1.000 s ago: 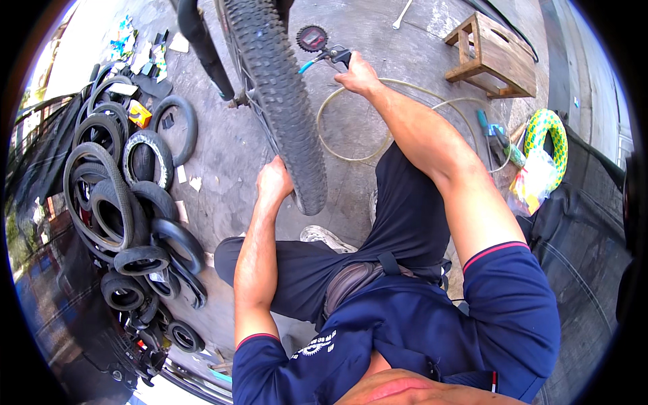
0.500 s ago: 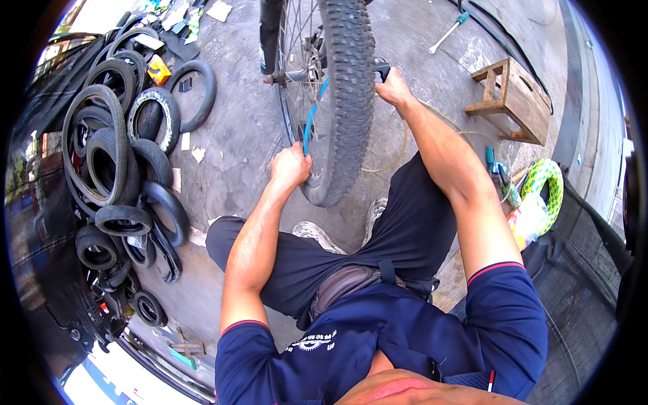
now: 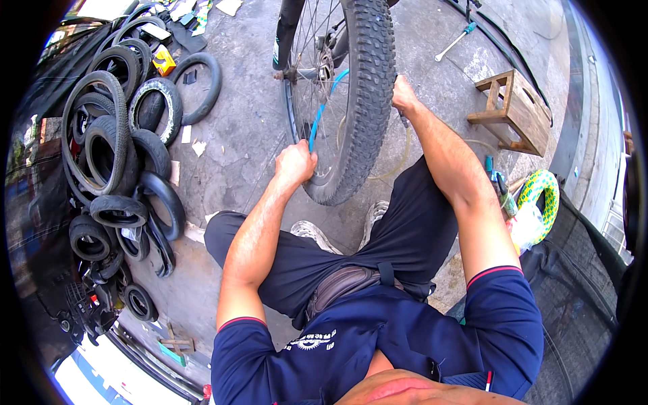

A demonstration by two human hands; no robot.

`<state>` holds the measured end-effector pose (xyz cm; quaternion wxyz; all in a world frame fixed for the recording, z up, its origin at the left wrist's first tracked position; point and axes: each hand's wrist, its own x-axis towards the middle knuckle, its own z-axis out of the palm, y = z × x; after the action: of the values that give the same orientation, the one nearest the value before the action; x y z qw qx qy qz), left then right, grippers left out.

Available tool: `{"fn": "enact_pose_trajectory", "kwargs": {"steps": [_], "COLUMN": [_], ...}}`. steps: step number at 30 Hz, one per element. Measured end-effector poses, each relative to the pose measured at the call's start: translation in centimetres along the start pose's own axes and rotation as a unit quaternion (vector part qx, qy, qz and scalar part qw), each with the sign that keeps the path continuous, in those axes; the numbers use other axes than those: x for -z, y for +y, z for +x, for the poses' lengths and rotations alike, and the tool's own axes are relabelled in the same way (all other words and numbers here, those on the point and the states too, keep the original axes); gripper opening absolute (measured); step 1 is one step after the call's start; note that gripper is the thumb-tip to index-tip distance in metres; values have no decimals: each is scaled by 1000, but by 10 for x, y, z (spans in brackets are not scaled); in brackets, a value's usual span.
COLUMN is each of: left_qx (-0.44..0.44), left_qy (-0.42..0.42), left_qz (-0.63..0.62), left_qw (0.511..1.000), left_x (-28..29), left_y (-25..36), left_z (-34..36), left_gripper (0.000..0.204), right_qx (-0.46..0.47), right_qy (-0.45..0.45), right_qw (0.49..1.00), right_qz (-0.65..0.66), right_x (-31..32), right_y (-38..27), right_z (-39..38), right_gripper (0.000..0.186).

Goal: The person removes a rear bicycle wheel by hand, uses a power tool on the axle, reattaches the wheel to the frame, and uses a pump to inflate the tire.

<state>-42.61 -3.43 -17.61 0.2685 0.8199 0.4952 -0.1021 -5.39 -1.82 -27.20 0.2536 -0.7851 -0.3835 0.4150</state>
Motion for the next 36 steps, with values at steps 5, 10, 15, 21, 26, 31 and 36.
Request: {"fn": "enact_pose_trajectory", "kwargs": {"steps": [5, 10, 15, 21, 26, 31, 36], "left_qx": [49, -21, -11, 11, 18, 44, -101], "left_qy": [45, 14, -118, -55, -1, 73, 284], "left_qz": [-23, -134, -312, -273, -248, -314, -221], "left_qw": [998, 991, 943, 960, 969, 946, 928], "left_x": [-13, -4, -1, -1, -12, -21, 29], "left_y": [6, -6, -35, -19, -2, 9, 37], "left_z": [-12, -2, 14, 4, 4, -7, -29], "left_gripper": [37, 37, 35, 38, 37, 37, 51], "right_qx": [-18, 1, 18, 32, 45, -98, -121], "right_qy": [-61, -28, -16, 13, 70, 9, 78], "right_qw": [998, 1000, 1000, 999, 996, 995, 988], "right_qz": [30, 10, 8, 6, -13, -4, -62], "right_x": [-2, 6, 1, 0, 11, 28, 55], "right_y": [-14, -8, 1, -2, -7, -29, -19], "right_z": [-12, -10, -10, -9, -5, -20, -33], "right_gripper": [84, 79, 74, 68, 64, 57, 50]}}
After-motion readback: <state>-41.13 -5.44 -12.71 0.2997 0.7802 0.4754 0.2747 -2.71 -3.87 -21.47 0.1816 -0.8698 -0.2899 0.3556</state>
